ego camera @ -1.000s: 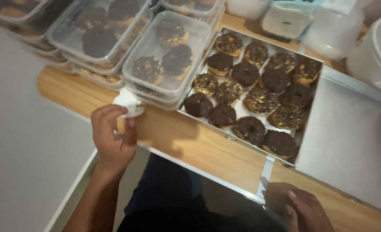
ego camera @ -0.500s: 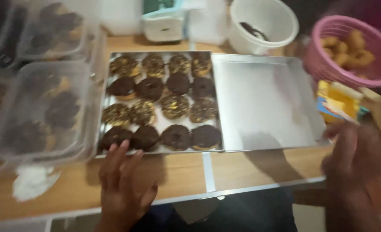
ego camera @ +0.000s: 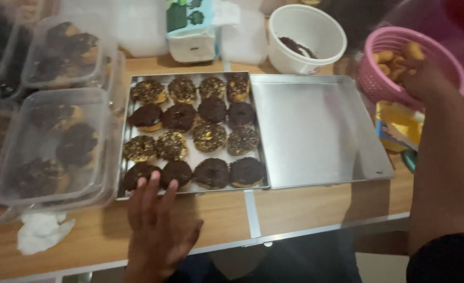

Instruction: Applying yellow spread to plain donuts and dipping them in chocolate shavings to prepare decorated donuts.

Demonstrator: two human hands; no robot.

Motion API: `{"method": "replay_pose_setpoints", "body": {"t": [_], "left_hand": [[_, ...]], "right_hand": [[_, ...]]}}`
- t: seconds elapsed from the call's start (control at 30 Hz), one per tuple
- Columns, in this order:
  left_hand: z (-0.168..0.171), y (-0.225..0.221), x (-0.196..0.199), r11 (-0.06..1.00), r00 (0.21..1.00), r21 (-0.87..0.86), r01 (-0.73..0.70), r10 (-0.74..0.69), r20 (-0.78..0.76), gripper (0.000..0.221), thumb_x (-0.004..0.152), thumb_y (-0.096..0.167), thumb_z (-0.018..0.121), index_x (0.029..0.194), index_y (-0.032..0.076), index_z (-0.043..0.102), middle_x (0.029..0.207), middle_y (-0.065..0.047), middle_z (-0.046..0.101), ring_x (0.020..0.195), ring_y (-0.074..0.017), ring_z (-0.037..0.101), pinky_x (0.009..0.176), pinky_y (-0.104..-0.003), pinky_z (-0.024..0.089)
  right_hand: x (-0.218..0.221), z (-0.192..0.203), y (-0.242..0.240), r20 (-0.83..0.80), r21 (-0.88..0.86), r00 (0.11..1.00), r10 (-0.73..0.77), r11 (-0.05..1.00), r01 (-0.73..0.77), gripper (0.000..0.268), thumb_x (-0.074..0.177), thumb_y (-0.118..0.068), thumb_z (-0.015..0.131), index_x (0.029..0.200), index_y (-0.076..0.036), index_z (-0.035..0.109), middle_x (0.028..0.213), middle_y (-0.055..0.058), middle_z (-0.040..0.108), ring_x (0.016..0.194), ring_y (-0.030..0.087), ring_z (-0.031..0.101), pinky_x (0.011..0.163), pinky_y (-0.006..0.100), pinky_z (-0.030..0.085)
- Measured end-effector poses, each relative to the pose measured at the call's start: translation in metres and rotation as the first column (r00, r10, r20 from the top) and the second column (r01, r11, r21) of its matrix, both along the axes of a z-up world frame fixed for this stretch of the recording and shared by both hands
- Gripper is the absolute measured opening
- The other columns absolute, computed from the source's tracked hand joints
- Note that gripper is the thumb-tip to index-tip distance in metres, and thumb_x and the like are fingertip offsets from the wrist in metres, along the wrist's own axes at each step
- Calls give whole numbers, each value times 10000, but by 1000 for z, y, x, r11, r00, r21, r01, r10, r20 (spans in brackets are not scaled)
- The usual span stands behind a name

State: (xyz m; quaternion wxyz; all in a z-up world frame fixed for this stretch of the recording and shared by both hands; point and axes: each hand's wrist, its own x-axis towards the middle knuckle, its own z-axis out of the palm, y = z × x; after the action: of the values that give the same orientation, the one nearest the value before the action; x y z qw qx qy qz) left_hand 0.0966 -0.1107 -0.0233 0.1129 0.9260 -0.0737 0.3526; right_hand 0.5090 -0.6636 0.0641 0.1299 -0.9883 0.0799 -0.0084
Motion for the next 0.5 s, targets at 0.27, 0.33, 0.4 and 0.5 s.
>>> {"method": "replay_pose_setpoints", "body": {"t": [0.27, 0.33, 0.4, 0.5], "left_hand": [[8, -2, -2, 998, 997, -56, 28, -31, -64, 839, 905, 547, 721, 1532, 79, 415, 1628, -221, 341, 1548, -417, 299, 1291, -542, 259], [9, -2, -3, 997, 997, -66, 30, -35, -65, 831, 913, 543, 712, 1536, 83, 413, 1635, -214, 332, 1554, -416, 291, 1286, -546, 268], [10, -2, -2, 997, 997, -74, 36, -41, -62, 822, 920, 539, 703, 1540, 88, 410, 1642, -208, 322, 1559, -414, 282, 1280, -551, 278], [11, -3, -2, 999, 999, -38, 22, -24, -43, 802, 921, 542, 682, 1519, 70, 431, 1628, -227, 343, 1542, -427, 311, 1281, -546, 290]], "right_hand": [[-8, -4, 32, 4, 314, 968, -250, 920, 236, 440, 1007, -170, 758, 1407, -140, 578, 1191, 197, 656, 1026, 342, 643, 816, 407, 543], [-10, 2, 27, -6, 218, 971, -238, 948, 233, 394, 979, -178, 790, 1332, -118, 628, 1183, 197, 675, 1010, 373, 642, 812, 468, 524], [-9, 6, 24, -15, 121, 973, -230, 966, 230, 351, 951, -185, 822, 1258, -96, 676, 1175, 198, 694, 994, 406, 639, 807, 528, 503], [-10, 11, 20, 17, 21, 979, -205, 979, 205, 373, 962, -243, 840, 1277, -79, 726, 1113, 239, 729, 884, 405, 671, 758, 501, 510]]}}
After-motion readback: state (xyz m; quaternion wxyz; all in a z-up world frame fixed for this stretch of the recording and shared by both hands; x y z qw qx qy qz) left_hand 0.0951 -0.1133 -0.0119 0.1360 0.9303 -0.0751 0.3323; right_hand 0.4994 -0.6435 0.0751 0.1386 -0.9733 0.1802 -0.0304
